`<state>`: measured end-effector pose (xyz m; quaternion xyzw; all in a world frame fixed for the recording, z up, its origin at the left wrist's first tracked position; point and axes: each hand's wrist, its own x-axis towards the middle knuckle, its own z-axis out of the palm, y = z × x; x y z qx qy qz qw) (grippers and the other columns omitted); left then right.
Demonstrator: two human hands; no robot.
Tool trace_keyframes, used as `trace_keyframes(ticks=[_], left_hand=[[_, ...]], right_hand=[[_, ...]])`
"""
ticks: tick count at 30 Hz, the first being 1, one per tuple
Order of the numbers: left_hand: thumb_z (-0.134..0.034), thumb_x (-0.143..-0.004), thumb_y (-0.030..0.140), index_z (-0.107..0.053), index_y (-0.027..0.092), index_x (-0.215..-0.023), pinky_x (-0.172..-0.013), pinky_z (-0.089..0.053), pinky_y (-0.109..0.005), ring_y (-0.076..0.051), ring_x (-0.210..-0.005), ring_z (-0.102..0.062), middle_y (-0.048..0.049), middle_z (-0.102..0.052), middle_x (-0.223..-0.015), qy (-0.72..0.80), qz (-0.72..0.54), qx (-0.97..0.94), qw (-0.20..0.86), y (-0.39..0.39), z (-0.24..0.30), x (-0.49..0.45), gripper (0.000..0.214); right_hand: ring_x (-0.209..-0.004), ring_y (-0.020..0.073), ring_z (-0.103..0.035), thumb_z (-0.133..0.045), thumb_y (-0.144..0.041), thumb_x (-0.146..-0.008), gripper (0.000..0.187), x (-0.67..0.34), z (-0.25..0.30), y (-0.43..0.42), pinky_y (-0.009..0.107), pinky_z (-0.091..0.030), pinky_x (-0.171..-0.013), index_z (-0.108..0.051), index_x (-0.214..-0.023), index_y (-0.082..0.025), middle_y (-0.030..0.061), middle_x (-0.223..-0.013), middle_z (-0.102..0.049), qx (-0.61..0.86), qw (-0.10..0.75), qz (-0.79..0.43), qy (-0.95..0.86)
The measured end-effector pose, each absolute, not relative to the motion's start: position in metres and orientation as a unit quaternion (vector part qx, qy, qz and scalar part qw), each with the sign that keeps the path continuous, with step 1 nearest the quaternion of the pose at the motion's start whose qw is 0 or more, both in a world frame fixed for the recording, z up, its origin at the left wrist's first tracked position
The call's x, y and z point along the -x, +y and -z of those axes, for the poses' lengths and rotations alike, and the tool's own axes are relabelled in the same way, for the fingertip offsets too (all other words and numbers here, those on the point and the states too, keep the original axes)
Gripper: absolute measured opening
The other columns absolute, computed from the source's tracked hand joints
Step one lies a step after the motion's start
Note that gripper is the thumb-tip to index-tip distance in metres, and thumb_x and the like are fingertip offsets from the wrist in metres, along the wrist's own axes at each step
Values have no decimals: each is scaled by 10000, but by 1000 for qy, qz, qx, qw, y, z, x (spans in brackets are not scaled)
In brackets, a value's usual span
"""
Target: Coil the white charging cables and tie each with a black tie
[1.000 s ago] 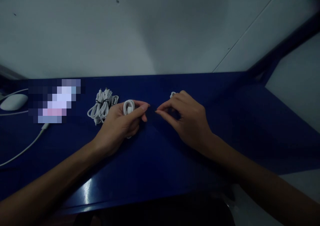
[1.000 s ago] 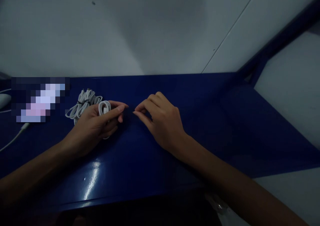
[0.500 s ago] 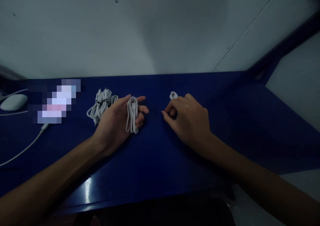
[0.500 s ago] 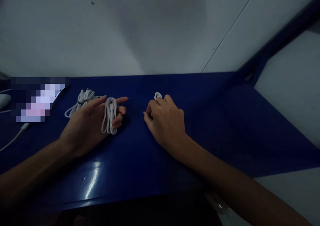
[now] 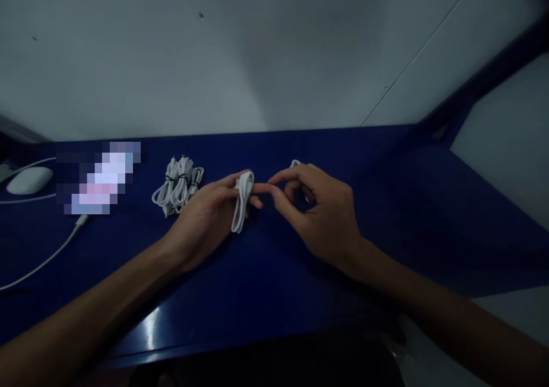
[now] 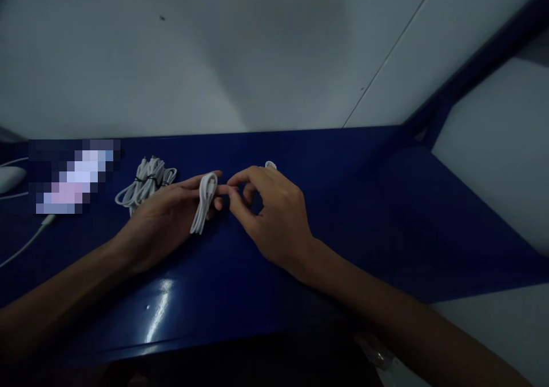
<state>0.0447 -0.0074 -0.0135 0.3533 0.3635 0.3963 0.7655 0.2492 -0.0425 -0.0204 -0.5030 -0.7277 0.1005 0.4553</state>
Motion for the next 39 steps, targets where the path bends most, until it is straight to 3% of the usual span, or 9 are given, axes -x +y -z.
trace_keyframes(ticks=[3, 6, 12, 19, 24, 28, 35, 39], left_hand=[[-774, -982, 123, -774, 131, -1305, -925, -577, -260, -184, -966, -767, -110, -832, -1078, 358, -390, -371, 763, -10, 18, -46, 323], [-850, -969, 176, -752, 143, -1374, -1045, -552, -299, -214, -1100, -785, -112, -834, -1177, 355, -395, -393, 750, -12, 22, -46, 418], [-899, -957, 313, -763, 179, -1386, -906, -592, -321, -255, -1068, -799, -105, -843, -1201, 367, -379, -462, 713, -13, 23, -48, 469], [-865, -981, 337, -798, 164, -1238, -915, -596, -347, -295, -1115, -790, -102, -849, -1103, 385, -410, -523, 640, -19, 17, -51, 317], [-820, -1027, 340, -684, 178, -1221, -771, -621, -324, -255, -926, -822, -91, -842, -1039, 395, -440, -471, 654, -18, 21, -48, 288], [-794, -1045, 309, -630, 189, -1190, -795, -655, -360, -246, -892, -827, -94, -836, -1058, 399, -461, -444, 657, -15, 24, -47, 249], [-804, -1046, 380, -655, 189, -1015, -820, -677, -373, -248, -928, -814, -93, -812, -1078, 397, -474, -449, 645, -12, 21, -47, 244], [-775, -1063, 446, -723, 189, -962, -819, -678, -344, -238, -947, -798, -82, -806, -1066, 372, -467, -484, 640, -10, 24, -45, 281]], right_hand=[[-701, 162, -639, -796, -209, -1028, 47, -244, 15, -43, 343, -496, -700, -791, -987, -230, -25, -771, -719, 534, 421, -189, -708], [-668, 151, -650, -804, -281, -1037, 98, -241, 8, -39, 341, -472, -669, -827, -970, -213, -24, -778, -775, 566, 374, -281, -679], [-676, 166, -725, -782, -229, -1017, 110, -241, -1, -30, 327, -519, -657, -856, -938, -204, -4, -752, -806, 543, 374, -392, -642], [-612, 188, -714, -769, -258, -1005, 176, -230, 1, -31, 346, -508, -570, -779, -835, -214, 17, -724, -796, 578, 355, -289, -676], [-707, 203, -749, -705, -203, -1011, 243, -233, 1, -29, 344, -551, -606, -699, -768, -200, 44, -787, -797, 601, 379, -292, -640], [-811, 219, -770, -654, -299, -1073, 213, -242, 9, -28, 273, -546, -502, -742, -915, -186, 83, -910, -798, 559, 407, -417, -590], [-811, 188, -711, -635, -322, -1115, 203, -249, 22, -26, 225, -541, -482, -769, -1104, -171, 89, -982, -736, 531, 443, -461, -556], [-842, 181, -697, -637, -348, -1131, 211, -250, 21, -26, 205, -535, -475, -759, -1105, -178, 89, -1025, -720, 493, 448, -526, -529]])
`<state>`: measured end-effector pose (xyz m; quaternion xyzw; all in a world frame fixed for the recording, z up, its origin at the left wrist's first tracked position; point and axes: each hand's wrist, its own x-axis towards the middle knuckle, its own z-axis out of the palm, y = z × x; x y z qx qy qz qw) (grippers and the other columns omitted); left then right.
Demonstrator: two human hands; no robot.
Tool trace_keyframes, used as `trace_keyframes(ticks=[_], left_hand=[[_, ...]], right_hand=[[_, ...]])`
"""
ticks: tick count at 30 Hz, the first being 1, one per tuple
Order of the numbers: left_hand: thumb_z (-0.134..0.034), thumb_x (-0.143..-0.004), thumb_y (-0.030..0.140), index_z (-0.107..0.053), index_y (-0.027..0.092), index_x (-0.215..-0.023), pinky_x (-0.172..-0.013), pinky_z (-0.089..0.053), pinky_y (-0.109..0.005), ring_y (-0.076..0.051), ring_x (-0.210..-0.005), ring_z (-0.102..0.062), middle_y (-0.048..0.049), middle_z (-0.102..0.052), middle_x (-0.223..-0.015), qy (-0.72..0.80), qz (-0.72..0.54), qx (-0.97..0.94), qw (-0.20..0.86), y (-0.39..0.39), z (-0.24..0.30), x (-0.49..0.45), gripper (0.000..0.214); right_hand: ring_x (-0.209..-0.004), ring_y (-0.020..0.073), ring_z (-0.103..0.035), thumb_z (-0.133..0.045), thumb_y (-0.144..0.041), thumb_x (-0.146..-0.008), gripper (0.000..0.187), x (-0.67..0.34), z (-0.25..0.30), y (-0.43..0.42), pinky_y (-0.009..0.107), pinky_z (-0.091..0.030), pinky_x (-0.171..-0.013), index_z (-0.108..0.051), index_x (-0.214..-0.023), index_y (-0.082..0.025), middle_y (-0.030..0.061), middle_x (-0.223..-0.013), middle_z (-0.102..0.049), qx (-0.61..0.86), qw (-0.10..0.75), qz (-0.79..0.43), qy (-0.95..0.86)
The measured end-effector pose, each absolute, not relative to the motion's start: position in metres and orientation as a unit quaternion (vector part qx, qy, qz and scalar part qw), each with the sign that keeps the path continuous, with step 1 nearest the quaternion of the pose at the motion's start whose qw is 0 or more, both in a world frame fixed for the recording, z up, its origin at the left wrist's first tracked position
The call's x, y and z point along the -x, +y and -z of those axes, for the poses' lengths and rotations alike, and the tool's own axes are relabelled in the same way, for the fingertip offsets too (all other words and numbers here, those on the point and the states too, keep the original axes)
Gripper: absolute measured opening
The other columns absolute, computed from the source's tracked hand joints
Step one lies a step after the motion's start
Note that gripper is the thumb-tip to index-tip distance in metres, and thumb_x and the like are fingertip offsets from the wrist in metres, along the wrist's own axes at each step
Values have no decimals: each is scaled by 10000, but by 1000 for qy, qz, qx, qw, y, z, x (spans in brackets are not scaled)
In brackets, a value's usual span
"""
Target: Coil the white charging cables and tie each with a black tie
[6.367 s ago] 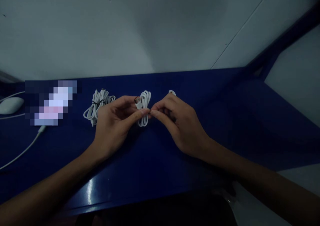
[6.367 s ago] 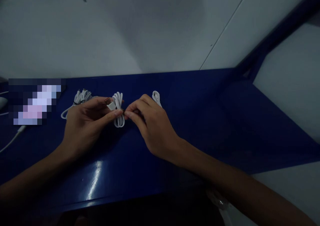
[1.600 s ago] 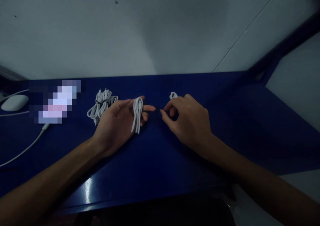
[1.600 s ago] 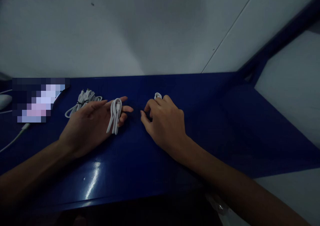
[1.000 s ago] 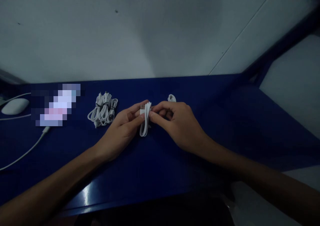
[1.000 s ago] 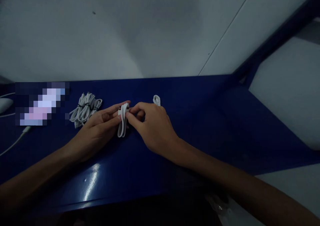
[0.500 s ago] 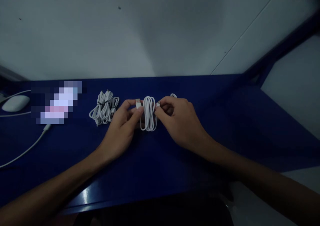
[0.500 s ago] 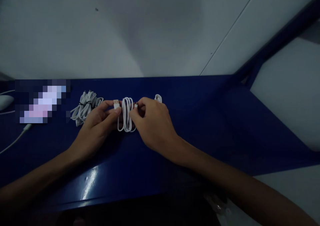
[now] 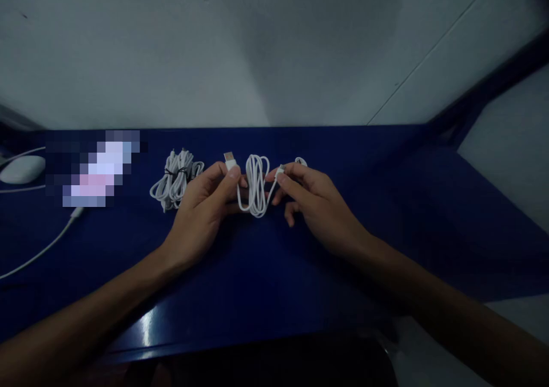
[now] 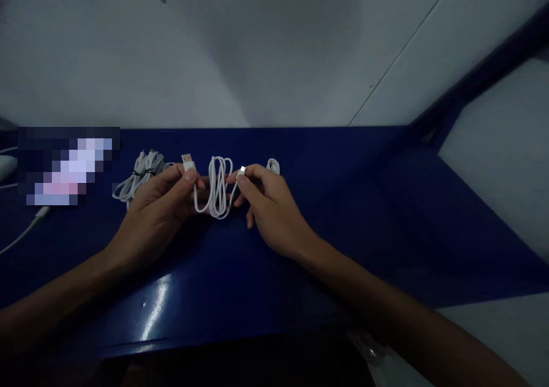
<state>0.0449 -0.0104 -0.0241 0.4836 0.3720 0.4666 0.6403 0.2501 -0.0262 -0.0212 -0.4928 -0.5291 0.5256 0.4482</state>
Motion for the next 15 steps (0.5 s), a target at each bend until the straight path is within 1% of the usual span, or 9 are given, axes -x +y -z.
trace_keyframes(ticks=[3, 6, 9, 12, 15], left_hand=[[-779, -1065, 427, -782, 203, -999, -811, -670, -312, -213, -924, -787, -67, -817, -1066, 371, -461, -516, 619, -11, 23, -44, 234], [-782, -1067, 395, -834, 207, -1024, -853, -661, -305, -195, -913, -781, -64, -827, -1079, 372, -448, -542, 606, -12, 19, -45, 200], [-796, -1056, 383, -863, 202, -1014, -859, -642, -292, -181, -886, -763, -57, -819, -1028, 370, -441, -561, 594, -13, 17, -46, 198], [-815, -1042, 390, -857, 194, -1001, -815, -610, -258, -164, -848, -731, -38, -787, -934, 376, -433, -577, 581, -13, 18, -45, 205], [-792, -1060, 408, -814, 182, -965, -774, -584, -230, -146, -823, -707, -32, -766, -903, 366, -415, -583, 595, -11, 20, -44, 246]], right_hand=[[-861, 174, -696, -661, -392, -1130, 238, -252, 17, -27, 191, -536, -480, -776, -1101, -186, 86, -1049, -727, 463, 443, -549, -537], [-891, 179, -701, -699, -449, -1115, 276, -255, 13, -27, 184, -533, -477, -810, -1102, -197, 83, -1062, -731, 422, 444, -565, -552], [-944, 181, -707, -732, -479, -1097, 289, -257, 12, -28, 173, -552, -495, -837, -1105, -209, 83, -1131, -739, 387, 443, -589, -554], [-934, 170, -703, -731, -465, -1100, 272, -260, 14, -29, 171, -567, -512, -852, -1140, -225, 81, -1181, -750, 378, 433, -609, -547], [-922, 166, -705, -723, -441, -1107, 258, -261, 16, -29, 173, -581, -527, -863, -1157, -230, 83, -1196, -758, 375, 420, -613, -554]])
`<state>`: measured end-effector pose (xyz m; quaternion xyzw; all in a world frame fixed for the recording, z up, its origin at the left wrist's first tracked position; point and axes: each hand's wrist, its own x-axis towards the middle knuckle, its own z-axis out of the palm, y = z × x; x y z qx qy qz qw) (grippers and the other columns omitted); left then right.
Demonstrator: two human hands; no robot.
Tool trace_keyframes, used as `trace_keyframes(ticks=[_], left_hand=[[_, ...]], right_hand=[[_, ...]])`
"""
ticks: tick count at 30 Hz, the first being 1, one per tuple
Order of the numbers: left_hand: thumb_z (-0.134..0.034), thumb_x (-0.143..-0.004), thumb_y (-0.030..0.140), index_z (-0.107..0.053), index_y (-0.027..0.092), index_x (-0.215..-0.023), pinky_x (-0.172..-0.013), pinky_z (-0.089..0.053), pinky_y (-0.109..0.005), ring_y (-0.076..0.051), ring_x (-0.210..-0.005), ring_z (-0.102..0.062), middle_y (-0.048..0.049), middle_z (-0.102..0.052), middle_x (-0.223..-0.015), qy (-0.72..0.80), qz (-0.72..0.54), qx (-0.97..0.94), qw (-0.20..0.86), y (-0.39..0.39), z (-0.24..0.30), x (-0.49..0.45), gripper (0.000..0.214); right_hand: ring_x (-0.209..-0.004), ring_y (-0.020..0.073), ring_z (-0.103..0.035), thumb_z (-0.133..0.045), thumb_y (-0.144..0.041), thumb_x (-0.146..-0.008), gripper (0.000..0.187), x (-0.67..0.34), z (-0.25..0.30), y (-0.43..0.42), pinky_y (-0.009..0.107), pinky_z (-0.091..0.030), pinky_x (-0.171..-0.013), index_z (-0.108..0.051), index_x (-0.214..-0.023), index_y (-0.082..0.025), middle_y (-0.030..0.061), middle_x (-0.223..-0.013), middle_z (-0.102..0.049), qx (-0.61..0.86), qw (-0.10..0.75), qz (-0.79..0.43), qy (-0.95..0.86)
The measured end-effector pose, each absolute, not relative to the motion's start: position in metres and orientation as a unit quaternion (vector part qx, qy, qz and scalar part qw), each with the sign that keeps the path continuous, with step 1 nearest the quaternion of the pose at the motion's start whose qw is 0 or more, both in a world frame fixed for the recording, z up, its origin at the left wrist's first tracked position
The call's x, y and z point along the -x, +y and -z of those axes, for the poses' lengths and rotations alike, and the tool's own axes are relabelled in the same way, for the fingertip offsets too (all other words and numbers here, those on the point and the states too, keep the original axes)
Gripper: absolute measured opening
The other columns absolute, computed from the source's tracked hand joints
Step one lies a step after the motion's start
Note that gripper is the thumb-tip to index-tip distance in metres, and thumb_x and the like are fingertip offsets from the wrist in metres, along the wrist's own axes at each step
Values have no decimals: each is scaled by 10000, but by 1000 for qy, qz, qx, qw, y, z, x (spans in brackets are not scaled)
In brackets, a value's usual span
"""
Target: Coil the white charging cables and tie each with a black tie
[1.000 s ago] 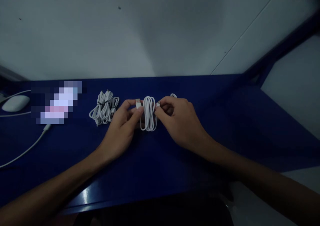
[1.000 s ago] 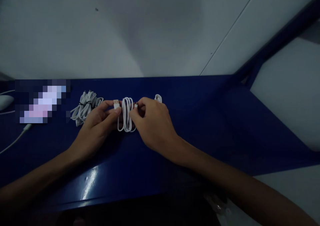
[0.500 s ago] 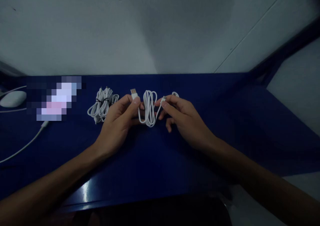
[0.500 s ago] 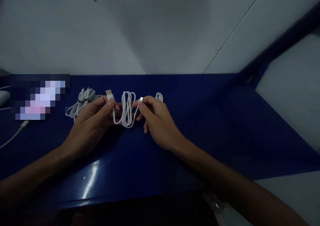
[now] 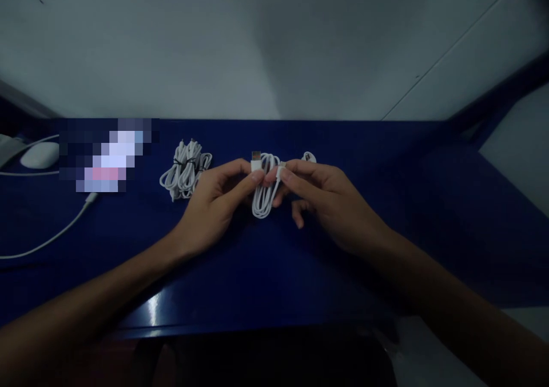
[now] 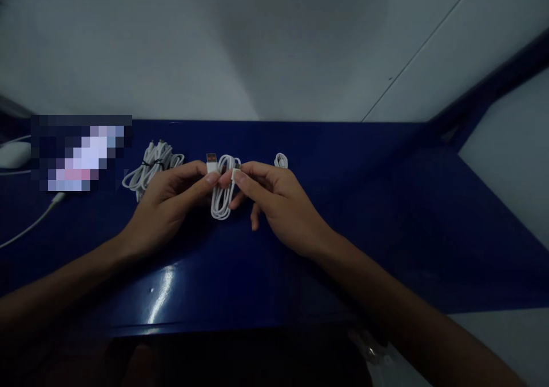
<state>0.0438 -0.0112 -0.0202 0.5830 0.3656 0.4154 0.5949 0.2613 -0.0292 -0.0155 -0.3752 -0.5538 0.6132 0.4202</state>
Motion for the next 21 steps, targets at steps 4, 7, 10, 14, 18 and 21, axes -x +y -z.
trace_keyframes(ticks=[4, 7, 10, 14, 18, 21], left_hand=[[-765, -1077, 429, -774, 178, -983, -722, -593, -236, -152, -790, -705, -36, -755, -882, 361, -391, -576, 621, -10, 21, -43, 268], [-755, -1079, 434, -768, 182, -979, -759, -634, -279, -185, -838, -732, -49, -757, -903, 365, -389, -572, 623, -9, 20, -44, 272], [-749, -1079, 443, -748, 190, -936, -782, -634, -291, -195, -860, -732, -47, -747, -901, 371, -399, -578, 608, -10, 20, -45, 291], [-759, -1075, 429, -763, 192, -931, -767, -590, -263, -171, -842, -699, -35, -744, -909, 375, -402, -602, 580, -10, 19, -45, 278], [-785, -1059, 414, -834, 189, -961, -755, -562, -258, -163, -809, -682, -31, -741, -887, 374, -394, -630, 556, -11, 16, -43, 250], [-778, -1062, 428, -874, 198, -1018, -787, -584, -281, -181, -830, -705, -40, -757, -905, 378, -387, -632, 555, -10, 15, -43, 253]], right_hand=[[-908, 170, -721, -747, -434, -1092, 254, -259, 15, -30, 176, -574, -513, -869, -1126, -214, 88, -1174, -768, 379, 425, -606, -555], [-888, 170, -724, -752, -458, -1087, 278, -256, 14, -31, 176, -555, -497, -865, -1097, -204, 81, -1101, -770, 392, 442, -589, -551], [-857, 164, -717, -747, -472, -1091, 287, -254, 13, -31, 178, -531, -486, -855, -1082, -206, 67, -1029, -761, 405, 459, -559, -559], [-884, 167, -703, -733, -456, -1102, 252, -255, 14, -31, 198, -556, -532, -845, -1126, -232, 49, -1036, -740, 373, 449, -557, -591], [-851, 159, -664, -720, -472, -1110, 263, -256, 15, -31, 215, -564, -575, -839, -1164, -244, 33, -987, -700, 358, 432, -559, -611], [-823, 153, -646, -706, -498, -1113, 299, -254, 14, -32, 217, -553, -569, -839, -1142, -232, 41, -997, -707, 372, 436, -545, -612]])
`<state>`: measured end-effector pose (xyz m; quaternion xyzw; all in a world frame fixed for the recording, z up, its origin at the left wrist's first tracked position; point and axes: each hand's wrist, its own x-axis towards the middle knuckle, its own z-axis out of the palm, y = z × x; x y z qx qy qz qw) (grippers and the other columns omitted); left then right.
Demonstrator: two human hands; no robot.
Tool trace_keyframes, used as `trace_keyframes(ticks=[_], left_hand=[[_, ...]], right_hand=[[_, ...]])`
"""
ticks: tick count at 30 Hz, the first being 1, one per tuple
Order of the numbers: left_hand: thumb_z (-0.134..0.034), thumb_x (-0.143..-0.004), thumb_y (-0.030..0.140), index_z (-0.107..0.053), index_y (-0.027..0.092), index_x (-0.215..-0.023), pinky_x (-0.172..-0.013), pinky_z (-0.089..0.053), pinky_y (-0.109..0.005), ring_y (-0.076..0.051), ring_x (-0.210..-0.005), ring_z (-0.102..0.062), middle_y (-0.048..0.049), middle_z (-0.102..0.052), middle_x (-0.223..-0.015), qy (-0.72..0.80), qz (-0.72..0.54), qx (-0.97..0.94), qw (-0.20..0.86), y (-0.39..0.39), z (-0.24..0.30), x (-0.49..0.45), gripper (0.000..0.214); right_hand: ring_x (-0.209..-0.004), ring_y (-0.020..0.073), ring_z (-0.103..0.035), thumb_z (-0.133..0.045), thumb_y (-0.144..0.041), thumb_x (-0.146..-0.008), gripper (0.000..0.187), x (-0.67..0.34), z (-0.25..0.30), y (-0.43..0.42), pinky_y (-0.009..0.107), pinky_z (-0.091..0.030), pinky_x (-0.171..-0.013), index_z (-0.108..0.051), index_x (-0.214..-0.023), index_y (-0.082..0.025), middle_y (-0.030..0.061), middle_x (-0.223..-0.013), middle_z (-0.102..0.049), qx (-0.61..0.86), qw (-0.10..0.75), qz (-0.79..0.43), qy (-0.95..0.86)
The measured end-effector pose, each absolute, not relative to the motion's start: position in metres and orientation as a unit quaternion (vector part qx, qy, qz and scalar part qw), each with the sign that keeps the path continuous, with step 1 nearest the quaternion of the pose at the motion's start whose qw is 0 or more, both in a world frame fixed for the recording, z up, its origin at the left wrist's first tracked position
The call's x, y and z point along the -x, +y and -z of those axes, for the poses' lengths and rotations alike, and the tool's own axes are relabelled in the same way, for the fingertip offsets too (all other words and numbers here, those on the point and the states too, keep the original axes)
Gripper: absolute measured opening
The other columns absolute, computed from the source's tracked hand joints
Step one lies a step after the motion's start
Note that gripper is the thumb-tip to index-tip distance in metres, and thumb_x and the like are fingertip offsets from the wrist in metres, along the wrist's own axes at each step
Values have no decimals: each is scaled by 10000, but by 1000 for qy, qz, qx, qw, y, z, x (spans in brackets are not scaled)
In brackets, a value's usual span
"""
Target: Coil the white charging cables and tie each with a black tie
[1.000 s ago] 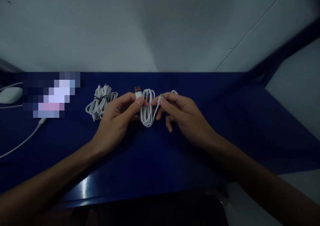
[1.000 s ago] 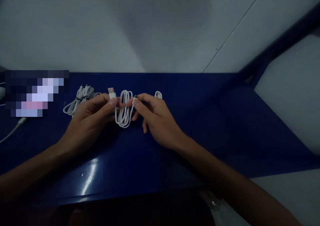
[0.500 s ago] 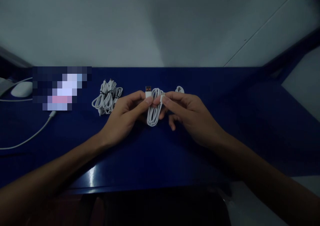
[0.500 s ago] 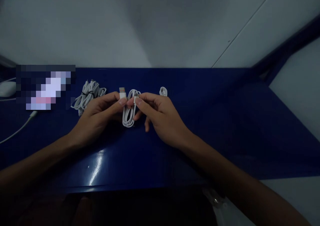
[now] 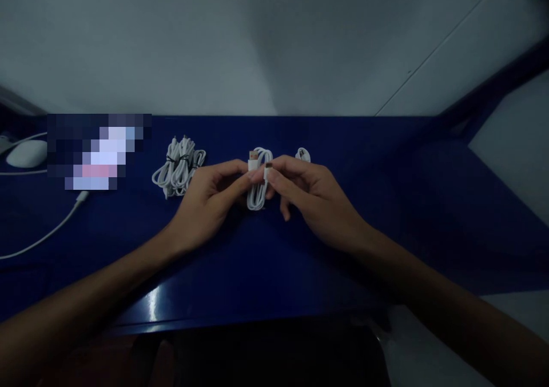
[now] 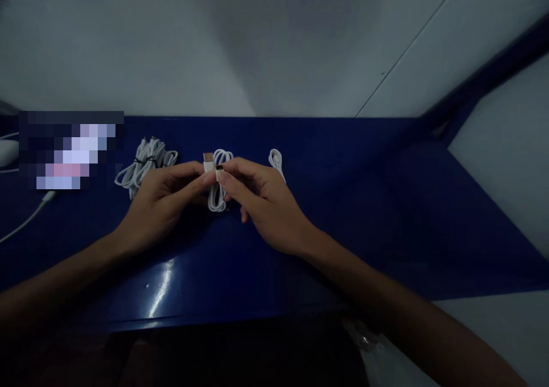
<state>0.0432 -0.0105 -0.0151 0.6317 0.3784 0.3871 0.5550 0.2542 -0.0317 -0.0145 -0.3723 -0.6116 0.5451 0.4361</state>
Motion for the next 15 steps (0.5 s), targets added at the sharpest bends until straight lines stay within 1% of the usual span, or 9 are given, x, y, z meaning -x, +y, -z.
trace_keyframes(ticks=[2, 6, 12, 15], left_hand=[[-773, -1064, 442, -884, 200, -1036, -810, -605, -295, -193, -849, -725, -50, -775, -930, 383, -385, -625, 562, -10, 15, -43, 267], [-780, -1055, 458, -884, 201, -1017, -834, -642, -309, -213, -883, -763, -62, -801, -950, 387, -390, -615, 566, -10, 15, -44, 280], [-768, -1063, 453, -823, 190, -982, -876, -676, -347, -228, -920, -792, -84, -819, -1000, 390, -399, -576, 597, -11, 15, -46, 281], [-747, -1077, 466, -816, 190, -972, -839, -687, -341, -235, -946, -802, -105, -833, -1074, 376, -406, -568, 609, -12, 16, -47, 304]], right_hand=[[-814, 152, -645, -696, -510, -1115, 327, -253, 15, -32, 218, -545, -560, -839, -1107, -217, 51, -1010, -721, 387, 446, -530, -608], [-730, 136, -624, -716, -524, -1099, 347, -252, 16, -32, 216, -516, -531, -837, -1061, -200, 33, -904, -695, 413, 466, -510, -594], [-624, 110, -576, -736, -525, -1086, 343, -250, 19, -32, 226, -484, -494, -846, -1077, -200, 14, -844, -691, 433, 483, -508, -567], [-587, 103, -567, -732, -504, -1093, 326, -250, 18, -32, 238, -474, -487, -855, -1087, -203, 12, -826, -697, 443, 488, -504, -559]])
